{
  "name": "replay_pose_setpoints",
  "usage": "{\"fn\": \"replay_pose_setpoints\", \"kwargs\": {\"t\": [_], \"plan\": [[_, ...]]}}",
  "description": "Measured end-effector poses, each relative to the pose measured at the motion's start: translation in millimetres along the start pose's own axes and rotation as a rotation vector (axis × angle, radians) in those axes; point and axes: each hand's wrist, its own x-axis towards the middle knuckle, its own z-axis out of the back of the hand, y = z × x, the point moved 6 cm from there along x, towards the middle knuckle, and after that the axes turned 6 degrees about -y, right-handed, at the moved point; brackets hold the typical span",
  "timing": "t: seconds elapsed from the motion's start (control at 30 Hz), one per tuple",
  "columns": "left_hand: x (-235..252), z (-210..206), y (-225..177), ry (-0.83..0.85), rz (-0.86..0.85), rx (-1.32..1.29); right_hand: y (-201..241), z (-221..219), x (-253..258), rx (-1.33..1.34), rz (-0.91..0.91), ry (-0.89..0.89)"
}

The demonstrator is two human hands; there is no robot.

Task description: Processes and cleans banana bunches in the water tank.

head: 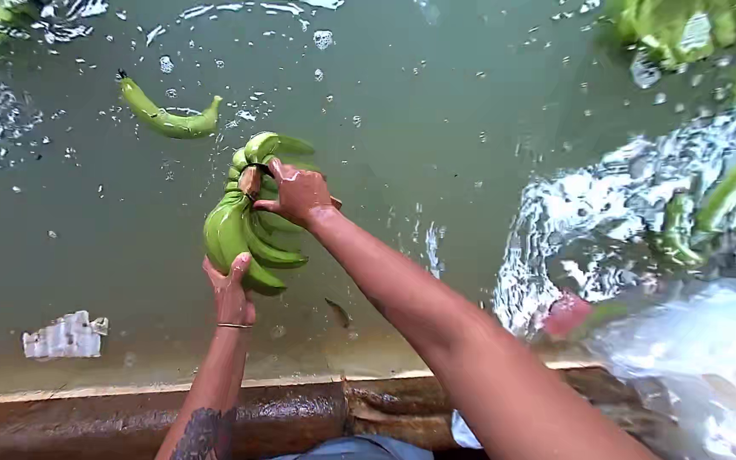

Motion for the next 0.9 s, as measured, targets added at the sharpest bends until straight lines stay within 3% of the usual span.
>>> {"fn": "replay_pose_setpoints", "kwargs": {"t": [0.33,0.67,0.9], "plan": [[-2.0,-17.3,5.8,-0.003,-0.082,0.102,-24.9,-22.9,-20.9,0.102,-0.289,0.131],[-1.1,-23.3,22.5,0.007,-0.365,0.472,-18.3,-53.9,-79.0,0.701,-0.612,0.026],[-1.1,-28.9,16.8,0.065,-0.427,0.519,-20.0,-34.4,-85.7,0.87,-0.736,0.131]]}}
